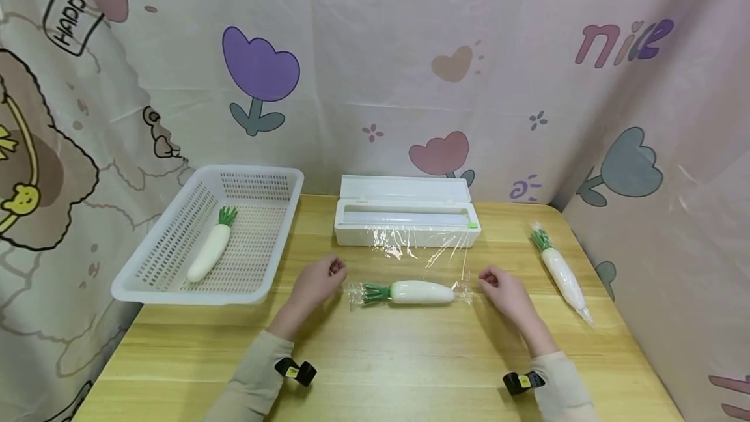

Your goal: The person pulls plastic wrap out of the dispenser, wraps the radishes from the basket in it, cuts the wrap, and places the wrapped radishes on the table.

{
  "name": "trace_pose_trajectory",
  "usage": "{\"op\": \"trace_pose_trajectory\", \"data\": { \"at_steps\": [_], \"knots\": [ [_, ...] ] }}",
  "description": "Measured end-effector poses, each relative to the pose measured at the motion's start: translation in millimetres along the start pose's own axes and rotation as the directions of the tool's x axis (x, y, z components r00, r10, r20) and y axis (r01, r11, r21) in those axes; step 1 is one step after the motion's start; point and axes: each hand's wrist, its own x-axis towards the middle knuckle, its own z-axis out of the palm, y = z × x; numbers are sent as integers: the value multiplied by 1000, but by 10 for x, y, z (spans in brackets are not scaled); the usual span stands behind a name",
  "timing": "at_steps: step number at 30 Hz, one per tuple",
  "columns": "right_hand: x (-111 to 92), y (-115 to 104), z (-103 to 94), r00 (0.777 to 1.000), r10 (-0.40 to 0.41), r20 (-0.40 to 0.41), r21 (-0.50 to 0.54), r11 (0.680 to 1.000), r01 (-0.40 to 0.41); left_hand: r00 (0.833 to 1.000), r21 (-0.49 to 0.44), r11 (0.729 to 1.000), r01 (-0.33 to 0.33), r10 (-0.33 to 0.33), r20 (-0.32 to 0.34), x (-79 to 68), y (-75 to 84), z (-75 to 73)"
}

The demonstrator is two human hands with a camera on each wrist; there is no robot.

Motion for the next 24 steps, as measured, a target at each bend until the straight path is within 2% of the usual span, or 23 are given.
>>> {"op": "trace_pose_trajectory", "data": {
  "at_steps": [3, 6, 11, 14, 17, 20, 22, 24],
  "knots": [
    [50, 0, -136, 1000, 10, -24, -9, 1000, -11, 997, 6, 998, -61, 61, -47, 60, 154, -66],
    [120, -7, -251, 997, -9, -80, -18, 1000, 7, 985, 33, 990, -139, 142, -93, 147, 318, -115],
    [278, -18, -344, 975, -61, -216, -35, 998, 55, 950, 146, 954, -262, 282, -136, 330, 558, -134],
    [411, -8, -344, 967, -68, -246, -23, 998, 64, 921, 251, 911, -328, 367, -128, 448, 671, -92],
    [569, 27, -300, 970, -76, -230, -19, 997, 74, 885, 349, 850, -396, 454, -102, 562, 776, -25],
    [708, 64, -222, 979, -67, -194, 0, 998, 68, 852, 389, 797, -462, 521, -55, 657, 892, 43],
    [776, 77, -168, 984, -50, -172, 36, 998, 57, 840, 399, 775, -490, 542, -20, 711, 958, 92],
    [826, 78, -119, 988, -24, -155, 71, 997, 35, 838, 402, 766, -502, 546, 6, 756, 1012, 140]
  ]
}}
